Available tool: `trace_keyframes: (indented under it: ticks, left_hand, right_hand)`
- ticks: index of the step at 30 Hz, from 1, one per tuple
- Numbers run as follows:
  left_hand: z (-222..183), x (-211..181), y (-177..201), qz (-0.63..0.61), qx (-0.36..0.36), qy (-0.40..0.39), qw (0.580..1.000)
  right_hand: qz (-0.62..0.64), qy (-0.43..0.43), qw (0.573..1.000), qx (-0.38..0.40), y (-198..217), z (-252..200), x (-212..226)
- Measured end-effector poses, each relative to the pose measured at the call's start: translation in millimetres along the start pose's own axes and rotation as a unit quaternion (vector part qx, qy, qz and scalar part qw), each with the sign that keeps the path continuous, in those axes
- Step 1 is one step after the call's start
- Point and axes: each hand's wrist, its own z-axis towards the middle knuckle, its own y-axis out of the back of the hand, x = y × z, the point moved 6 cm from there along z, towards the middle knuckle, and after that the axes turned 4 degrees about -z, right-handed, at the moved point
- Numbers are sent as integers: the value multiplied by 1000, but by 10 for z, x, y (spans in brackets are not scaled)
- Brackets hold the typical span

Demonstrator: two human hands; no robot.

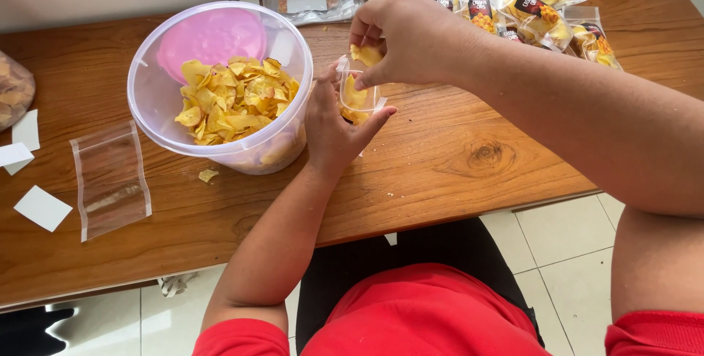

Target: Manually packaging chips from a large plastic container into small individual plastic bags.

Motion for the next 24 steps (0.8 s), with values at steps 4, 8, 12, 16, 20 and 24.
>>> trace_keyframes:
  ticks: [4,8,12,16,20,24]
  left_hand:
    - [-9,27,-10,-2,-2,-6,1000]
    - [9,23,-14,-10,7,10,1000]
    - [17,2,5,-26,8,23,999]
    - [35,-43,41,-130,12,-11,991]
    - [55,-47,53,-393,109,-58,911]
    - [98,-148,-18,-654,340,16,676]
  right_hand:
    - [-31,86,994,-57,40,-47,55]
    - [-69,148,984,-77,-61,-1,12]
    - [-22,137,990,-38,-12,-49,59]
    - [36,167,980,-99,238,-149,133]
    - [34,52,993,-104,139,-44,-134]
    - [70,4,997,28,-802,307,-672]
